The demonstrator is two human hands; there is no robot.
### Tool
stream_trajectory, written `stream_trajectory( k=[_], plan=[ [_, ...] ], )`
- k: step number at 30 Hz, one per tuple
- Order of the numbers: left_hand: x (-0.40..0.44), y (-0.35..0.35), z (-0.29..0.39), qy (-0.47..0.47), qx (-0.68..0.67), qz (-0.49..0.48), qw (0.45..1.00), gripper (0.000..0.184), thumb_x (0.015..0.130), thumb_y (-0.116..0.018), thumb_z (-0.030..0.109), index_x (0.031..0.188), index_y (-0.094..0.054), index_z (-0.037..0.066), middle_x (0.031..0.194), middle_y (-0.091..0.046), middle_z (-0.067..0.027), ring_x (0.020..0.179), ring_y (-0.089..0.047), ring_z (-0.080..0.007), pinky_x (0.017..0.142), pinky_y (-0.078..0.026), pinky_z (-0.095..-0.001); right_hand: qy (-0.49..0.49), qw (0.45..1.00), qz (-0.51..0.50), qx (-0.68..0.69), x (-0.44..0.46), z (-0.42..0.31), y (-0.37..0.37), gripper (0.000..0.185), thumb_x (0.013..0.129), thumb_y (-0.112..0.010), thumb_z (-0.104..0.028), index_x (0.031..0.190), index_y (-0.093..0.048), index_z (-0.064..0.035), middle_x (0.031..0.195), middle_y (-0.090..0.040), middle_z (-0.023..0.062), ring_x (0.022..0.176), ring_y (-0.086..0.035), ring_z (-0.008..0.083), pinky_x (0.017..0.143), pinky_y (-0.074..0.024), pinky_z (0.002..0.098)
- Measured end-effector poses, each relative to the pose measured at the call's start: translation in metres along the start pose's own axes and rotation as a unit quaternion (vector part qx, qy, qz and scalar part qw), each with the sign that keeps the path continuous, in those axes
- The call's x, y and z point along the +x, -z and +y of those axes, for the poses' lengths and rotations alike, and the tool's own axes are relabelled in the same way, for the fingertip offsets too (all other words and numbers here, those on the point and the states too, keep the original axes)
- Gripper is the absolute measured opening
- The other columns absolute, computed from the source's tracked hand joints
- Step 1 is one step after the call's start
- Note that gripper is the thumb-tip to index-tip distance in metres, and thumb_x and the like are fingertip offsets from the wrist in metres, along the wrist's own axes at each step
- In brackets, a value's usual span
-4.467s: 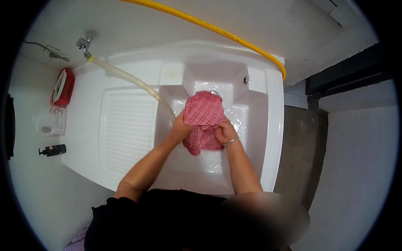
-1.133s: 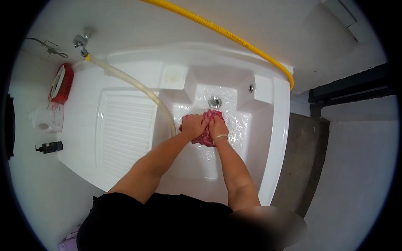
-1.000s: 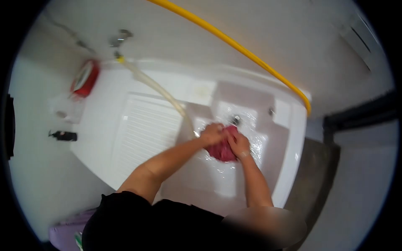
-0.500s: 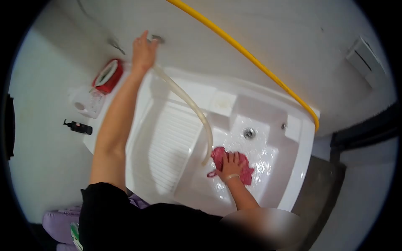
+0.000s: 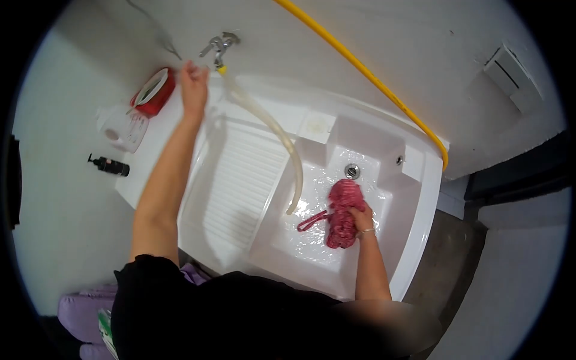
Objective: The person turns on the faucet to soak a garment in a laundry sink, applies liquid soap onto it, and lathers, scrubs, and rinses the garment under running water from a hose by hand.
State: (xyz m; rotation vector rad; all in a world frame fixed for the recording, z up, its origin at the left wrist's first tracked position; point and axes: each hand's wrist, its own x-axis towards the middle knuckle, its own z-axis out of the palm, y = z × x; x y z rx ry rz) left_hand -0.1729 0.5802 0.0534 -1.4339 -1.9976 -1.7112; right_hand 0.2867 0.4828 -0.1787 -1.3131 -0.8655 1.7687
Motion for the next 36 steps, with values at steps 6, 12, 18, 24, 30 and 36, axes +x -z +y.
stream_trajectory(
  k=[6, 12, 18, 24, 30, 36],
  plan=[
    [-0.223, -0.007, 0.075, 0.452, -0.212, -0.523, 0.691, 0.041, 0.084, -0.051, 0.034, 0.119, -0.046, 0.014, 0.106, -0.05, -0.003, 0.094, -0.048, -0.0138, 0.069, -0.045, -0.0337, 0.087, 0.984, -0.008, 0.158, -0.028, -0.081, -0.031, 0.03, 0.07, -0.057, 0.003, 0.1, -0.055, 0.0007, 0.092, -0.061, 0.0083, 0.082, -0.06, 0.0205, 0.074, -0.0489, 0.032],
    [-0.277, -0.035, 0.146, 0.622, -0.522, -0.407, 0.418, 0.074, 0.078, -0.033, 0.069, 0.127, -0.038, 0.014, 0.127, -0.042, -0.0068, 0.116, -0.041, -0.0275, 0.09, -0.038, -0.0475, 0.219, 0.94, -0.065, 0.255, -0.053, -0.104, -0.087, 0.039, 0.078, -0.058, -0.013, 0.114, -0.047, -0.0028, 0.107, -0.056, 0.0108, 0.097, -0.055, 0.0249, 0.086, -0.0452, 0.0365],
    [-0.277, -0.048, 0.139, 0.562, -0.6, -0.372, 0.431, 0.047, 0.087, -0.047, 0.041, 0.118, -0.046, 0.006, 0.111, -0.054, -0.0122, 0.102, -0.053, -0.024, 0.085, -0.046, -0.0341, 0.068, 0.945, -0.09, 0.308, -0.078, -0.09, -0.094, 0.035, 0.082, -0.056, -0.021, 0.112, -0.049, -0.0057, 0.11, -0.054, 0.0061, 0.099, -0.054, 0.0202, 0.086, -0.0449, 0.0331],
    [-0.279, -0.053, 0.138, 0.513, -0.499, -0.343, 0.608, 0.032, 0.087, -0.051, 0.025, 0.108, -0.05, 0.002, 0.099, -0.058, -0.0094, 0.088, -0.057, -0.0186, 0.077, -0.048, -0.0318, 0.1, 0.991, 0.024, 0.085, -0.077, -0.11, -0.064, 0.047, 0.08, -0.059, -0.013, 0.122, -0.038, -0.0039, 0.11, -0.052, 0.0083, 0.098, -0.052, 0.0184, 0.085, -0.0437, 0.0294],
    [-0.317, -0.07, 0.11, 0.562, -0.457, -0.428, 0.54, 0.03, 0.088, -0.046, 0.025, 0.103, -0.052, 0.0, 0.094, -0.058, -0.0103, 0.083, -0.057, -0.0186, 0.076, -0.047, -0.0299, 0.229, 0.965, -0.037, -0.124, -0.087, -0.078, -0.081, 0.045, 0.077, -0.064, -0.018, 0.114, -0.043, -0.0015, 0.106, -0.051, 0.01, 0.095, -0.05, 0.0168, 0.084, -0.0403, 0.0277],
    [-0.353, -0.079, 0.095, 0.219, -0.245, -0.564, 0.758, 0.02, 0.088, -0.046, 0.022, 0.092, -0.055, 0.004, 0.087, -0.057, -0.0051, 0.079, -0.055, -0.0142, 0.071, -0.046, -0.0284, 0.207, 0.969, 0.038, -0.13, -0.072, -0.052, -0.076, 0.019, 0.076, -0.062, -0.013, 0.086, -0.054, 0.0007, 0.075, -0.053, 0.0044, 0.07, -0.051, 0.0132, 0.066, -0.0427, 0.0254]
  ],
)
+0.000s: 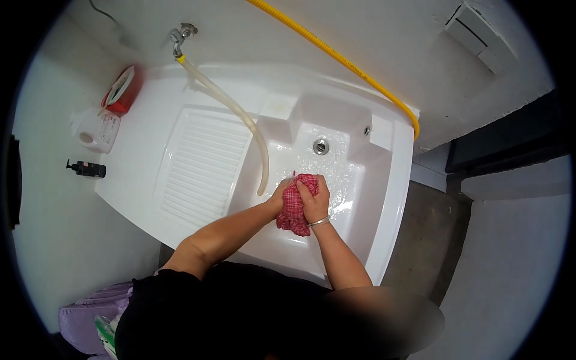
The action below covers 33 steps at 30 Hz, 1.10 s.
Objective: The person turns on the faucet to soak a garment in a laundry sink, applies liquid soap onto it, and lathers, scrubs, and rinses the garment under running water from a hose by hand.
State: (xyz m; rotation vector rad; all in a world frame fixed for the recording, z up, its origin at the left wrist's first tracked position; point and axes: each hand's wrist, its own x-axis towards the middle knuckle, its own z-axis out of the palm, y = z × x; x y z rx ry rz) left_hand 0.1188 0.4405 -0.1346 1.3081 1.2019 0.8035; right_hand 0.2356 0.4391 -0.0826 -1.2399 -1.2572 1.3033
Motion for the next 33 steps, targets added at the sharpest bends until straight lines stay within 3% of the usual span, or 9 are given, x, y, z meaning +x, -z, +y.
stream_trajectory(
  k=[2, 5, 10, 14, 16, 20, 24, 26, 33],
  plan=[
    [-0.005, -0.007, -0.003, 0.142, -0.267, 0.051, 0.952, 0.03, 0.086, -0.047, 0.026, 0.089, -0.056, -0.002, 0.082, -0.06, -0.0076, 0.078, -0.055, -0.0159, 0.07, -0.044, -0.0307, -0.032, 0.999, -0.01, 0.022, 0.008, 0.01, 0.004, 0.015, 0.078, -0.06, -0.013, 0.083, -0.055, -0.0009, 0.069, -0.054, 0.0015, 0.065, -0.051, 0.012, 0.062, -0.043, 0.0245],
    [0.002, -0.019, -0.05, 0.17, -0.194, 0.126, 0.958, 0.031, 0.087, -0.047, 0.027, 0.093, -0.056, -0.002, 0.085, -0.06, -0.0059, 0.078, -0.054, -0.0123, 0.07, -0.043, -0.0281, -0.249, 0.938, -0.097, 0.221, 0.034, 0.032, 0.021, 0.02, 0.084, -0.056, -0.024, 0.088, -0.056, -0.0035, 0.078, -0.058, 0.0017, 0.069, -0.055, 0.0123, 0.064, -0.0458, 0.0259],
    [-0.02, -0.002, 0.001, 0.071, -0.236, 0.197, 0.949, 0.033, 0.088, -0.047, 0.028, 0.098, -0.055, -0.002, 0.086, -0.059, -0.0116, 0.08, -0.055, -0.017, 0.074, -0.042, -0.0281, -0.191, 0.941, -0.06, 0.274, 0.058, 0.024, 0.06, 0.034, 0.086, -0.053, -0.027, 0.109, -0.051, -0.0015, 0.097, -0.058, 0.0067, 0.085, -0.056, 0.0147, 0.075, -0.0459, 0.027],
    [-0.063, 0.018, 0.019, 0.043, 0.057, 0.228, 0.971, 0.032, 0.083, -0.055, 0.028, 0.095, -0.057, -0.001, 0.097, -0.056, -0.0166, 0.085, -0.056, -0.0232, 0.073, -0.043, -0.0311, -0.132, 0.987, 0.016, 0.089, 0.073, 0.054, 0.09, 0.037, 0.084, -0.056, -0.02, 0.115, -0.047, -0.0006, 0.106, -0.055, 0.0112, 0.098, -0.052, 0.0217, 0.087, -0.0404, 0.0302],
    [-0.076, 0.02, -0.009, 0.058, 0.271, 0.027, 0.961, 0.032, 0.078, -0.058, 0.032, 0.09, -0.06, 0.002, 0.095, -0.056, -0.019, 0.086, -0.056, -0.0296, 0.074, -0.043, -0.0365, 0.07, 0.918, 0.124, -0.371, 0.068, 0.078, 0.097, 0.048, 0.077, -0.061, -0.017, 0.118, -0.044, 0.0003, 0.116, -0.049, 0.0178, 0.105, -0.048, 0.0297, 0.092, -0.0375, 0.0359],
    [-0.074, 0.013, -0.003, 0.209, 0.288, -0.181, 0.917, 0.03, 0.074, -0.06, 0.031, 0.089, -0.061, 0.005, 0.095, -0.053, -0.0208, 0.093, -0.053, -0.0345, 0.079, -0.043, -0.0414, -0.047, 0.95, 0.115, -0.286, 0.036, 0.129, 0.062, 0.057, 0.071, -0.064, -0.014, 0.121, -0.041, 0.0011, 0.115, -0.048, 0.0226, 0.106, -0.046, 0.0342, 0.095, -0.0345, 0.0381],
    [-0.073, -0.002, -0.015, 0.045, 0.389, 0.08, 0.916, 0.037, 0.072, -0.06, 0.035, 0.098, -0.059, 0.008, 0.108, -0.05, -0.0205, 0.098, -0.05, -0.0384, 0.082, -0.043, -0.0436, -0.145, 0.951, 0.125, -0.241, 0.023, 0.143, 0.043, 0.055, 0.07, -0.061, -0.008, 0.121, -0.04, 0.0017, 0.106, -0.052, 0.0199, 0.095, -0.053, 0.0312, 0.086, -0.0416, 0.0362],
    [-0.069, 0.0, -0.021, 0.105, 0.415, 0.066, 0.901, 0.038, 0.071, -0.06, 0.034, 0.098, -0.059, 0.008, 0.105, -0.052, -0.0197, 0.098, -0.051, -0.0368, 0.083, -0.043, -0.0423, -0.29, 0.942, 0.073, 0.153, 0.046, 0.126, 0.043, 0.045, 0.068, -0.054, -0.001, 0.113, -0.048, -0.0041, 0.095, -0.058, 0.0114, 0.084, -0.057, 0.0221, 0.079, -0.0464, 0.0327],
    [-0.053, 0.03, -0.006, 0.198, 0.095, -0.033, 0.975, 0.022, 0.076, -0.052, 0.02, 0.09, -0.057, 0.004, 0.081, -0.059, -0.0085, 0.084, -0.056, -0.0202, 0.078, -0.041, -0.0289, -0.06, 0.959, -0.032, 0.274, 0.058, -0.057, 0.051, 0.03, 0.076, -0.054, 0.001, 0.106, -0.053, 0.001, 0.085, -0.058, 0.0036, 0.07, -0.055, 0.0112, 0.06, -0.0461, 0.0234]
  ],
)
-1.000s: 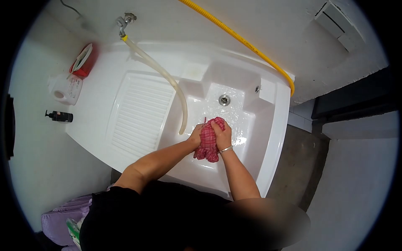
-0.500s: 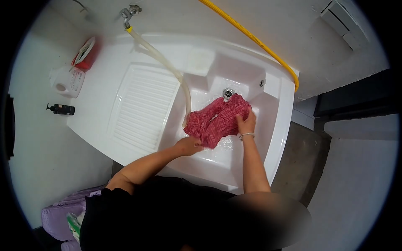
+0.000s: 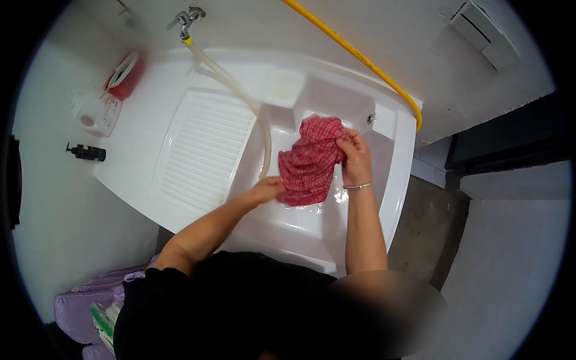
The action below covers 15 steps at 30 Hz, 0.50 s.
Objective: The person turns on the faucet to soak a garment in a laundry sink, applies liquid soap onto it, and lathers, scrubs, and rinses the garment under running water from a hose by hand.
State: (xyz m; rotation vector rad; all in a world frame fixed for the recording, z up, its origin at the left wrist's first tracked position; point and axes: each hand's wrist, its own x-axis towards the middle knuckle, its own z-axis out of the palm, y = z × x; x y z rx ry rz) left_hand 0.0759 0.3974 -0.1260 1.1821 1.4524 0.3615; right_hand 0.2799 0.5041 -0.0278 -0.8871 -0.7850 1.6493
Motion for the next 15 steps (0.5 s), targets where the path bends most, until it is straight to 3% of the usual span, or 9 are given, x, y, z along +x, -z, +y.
stream_trajectory(
  k=[1, 3, 5, 7, 10, 15],
  plan=[
    [-0.001, 0.006, 0.002, -0.05, -0.192, 0.037, 0.979, 0.018, 0.078, -0.049, 0.016, 0.088, -0.056, 0.003, 0.079, -0.058, -0.0058, 0.081, -0.055, -0.0166, 0.076, -0.041, -0.0269, 0.002, 1.0, 0.003, 0.001, 0.0, -0.015, -0.002, 0.03, 0.076, -0.054, 0.001, 0.106, -0.053, 0.001, 0.085, -0.058, 0.0036, 0.07, -0.055, 0.0112, 0.06, -0.0461, 0.0234],
    [-0.03, 0.041, 0.038, -0.107, -0.297, 0.076, 0.946, 0.012, 0.08, -0.044, 0.009, 0.084, -0.054, 0.004, 0.079, -0.055, -0.0017, 0.078, -0.052, -0.0109, 0.073, -0.04, -0.0249, 0.085, 0.974, 0.03, -0.209, 0.002, -0.041, 0.001, 0.019, 0.079, -0.058, -0.006, 0.097, -0.058, 0.001, 0.08, -0.059, 0.0019, 0.067, -0.054, 0.0076, 0.059, -0.0449, 0.0192],
    [-0.045, 0.065, 0.049, -0.17, -0.343, 0.14, 0.913, 0.011, 0.082, -0.043, 0.007, 0.087, -0.053, 0.005, 0.083, -0.055, -0.0022, 0.08, -0.052, -0.0098, 0.074, -0.04, -0.0239, 0.117, 0.972, 0.047, -0.2, 0.003, -0.061, 0.0, 0.018, 0.079, -0.058, -0.006, 0.095, -0.06, 0.0012, 0.08, -0.06, 0.0019, 0.067, -0.055, 0.0068, 0.059, -0.0446, 0.0181],
    [-0.063, 0.086, 0.068, -0.223, -0.438, 0.141, 0.859, 0.013, 0.086, -0.043, 0.011, 0.092, -0.052, 0.003, 0.09, -0.056, -0.0034, 0.083, -0.052, -0.0102, 0.076, -0.041, -0.0234, 0.147, 0.969, 0.061, -0.191, 0.004, -0.068, 0.005, 0.016, 0.08, -0.059, -0.007, 0.093, -0.061, 0.0014, 0.08, -0.06, 0.0019, 0.067, -0.055, 0.006, 0.06, -0.0443, 0.017],
    [-0.088, 0.101, 0.116, -0.253, -0.479, 0.187, 0.819, 0.019, 0.089, -0.044, 0.014, 0.101, -0.05, 0.001, 0.095, -0.056, -0.0054, 0.086, -0.053, -0.0109, 0.08, -0.042, -0.0239, 0.162, 0.97, 0.058, -0.17, 0.009, -0.071, 0.017, 0.018, 0.081, -0.057, -0.004, 0.097, -0.061, 0.0012, 0.09, -0.061, 0.0041, 0.081, -0.057, 0.01, 0.075, -0.0447, 0.0207],
    [-0.089, 0.121, 0.146, -0.309, -0.365, 0.22, 0.85, 0.026, 0.086, -0.05, 0.008, 0.11, -0.049, -0.002, 0.096, -0.056, -0.0049, 0.089, -0.052, -0.0096, 0.081, -0.041, -0.0233, 0.197, 0.97, 0.088, -0.115, 0.009, -0.071, 0.008, 0.019, 0.083, -0.055, -0.006, 0.101, -0.058, 0.0014, 0.094, -0.06, 0.0054, 0.086, -0.056, 0.0107, 0.077, -0.0443, 0.0214]
  ],
)
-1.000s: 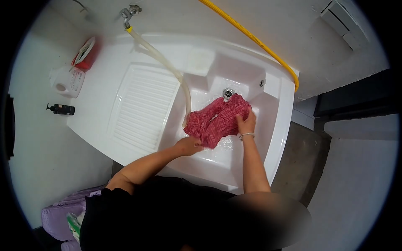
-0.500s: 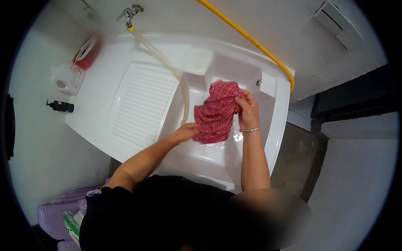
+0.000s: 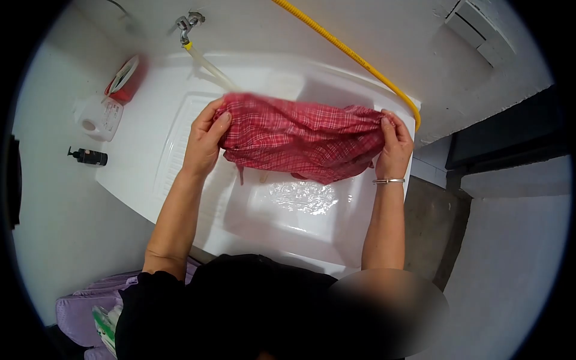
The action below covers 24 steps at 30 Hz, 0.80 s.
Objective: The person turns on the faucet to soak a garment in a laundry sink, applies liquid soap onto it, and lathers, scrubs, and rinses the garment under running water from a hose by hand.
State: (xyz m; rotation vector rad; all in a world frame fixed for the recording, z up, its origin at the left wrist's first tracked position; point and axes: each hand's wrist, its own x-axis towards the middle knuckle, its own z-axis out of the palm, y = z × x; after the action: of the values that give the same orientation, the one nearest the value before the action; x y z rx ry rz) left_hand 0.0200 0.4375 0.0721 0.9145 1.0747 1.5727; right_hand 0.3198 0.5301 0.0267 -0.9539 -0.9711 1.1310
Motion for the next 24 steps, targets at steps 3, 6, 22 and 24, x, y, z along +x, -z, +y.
stream_trajectory(
  k=[3, 6, 22, 24],
  plan=[
    [0.007, -0.008, 0.017, -0.126, 0.191, -0.032, 0.973, 0.019, 0.086, -0.05, 0.007, 0.103, -0.056, 0.0, 0.098, -0.055, -0.0014, 0.089, -0.05, -0.0076, 0.079, -0.04, -0.0193, 0.035, 0.998, -0.006, 0.05, 0.008, -0.015, -0.011, 0.02, 0.086, -0.052, -0.006, 0.103, -0.056, 0.0012, 0.096, -0.059, 0.0054, 0.088, -0.055, 0.0114, 0.078, -0.0441, 0.0219],
    [0.011, -0.026, 0.038, -0.14, 0.045, -0.039, 0.988, 0.024, 0.085, -0.05, 0.004, 0.108, -0.052, 0.001, 0.097, -0.056, -0.0031, 0.088, -0.051, -0.0075, 0.079, -0.041, -0.02, 0.072, 0.992, -0.039, 0.099, 0.009, -0.039, -0.021, 0.019, 0.087, -0.049, -0.006, 0.104, -0.054, 0.0015, 0.097, -0.057, 0.0058, 0.09, -0.055, 0.0121, 0.08, -0.0435, 0.0235],
    [-0.047, 0.012, -0.145, 0.174, 0.563, -0.498, 0.637, 0.036, 0.078, -0.054, 0.031, 0.106, -0.054, 0.007, 0.093, -0.06, -0.0132, 0.091, -0.056, -0.0287, 0.08, -0.044, -0.0378, -0.065, 0.857, -0.27, -0.434, -0.067, 0.163, 0.055, 0.039, 0.07, -0.065, -0.019, 0.108, -0.057, -0.0108, 0.105, -0.057, 0.015, 0.097, -0.054, 0.0301, 0.084, -0.0433, 0.0342],
    [-0.035, 0.013, -0.167, 0.102, 0.533, -0.436, 0.718, 0.044, 0.078, -0.053, 0.034, 0.112, -0.051, 0.006, 0.095, -0.059, -0.015, 0.093, -0.055, -0.0302, 0.082, -0.043, -0.0382, 0.007, 0.873, -0.201, -0.445, -0.064, 0.205, 0.061, 0.041, 0.07, -0.065, -0.02, 0.109, -0.056, -0.01, 0.102, -0.058, 0.0154, 0.096, -0.055, 0.0304, 0.085, -0.0433, 0.0343]
  ],
)
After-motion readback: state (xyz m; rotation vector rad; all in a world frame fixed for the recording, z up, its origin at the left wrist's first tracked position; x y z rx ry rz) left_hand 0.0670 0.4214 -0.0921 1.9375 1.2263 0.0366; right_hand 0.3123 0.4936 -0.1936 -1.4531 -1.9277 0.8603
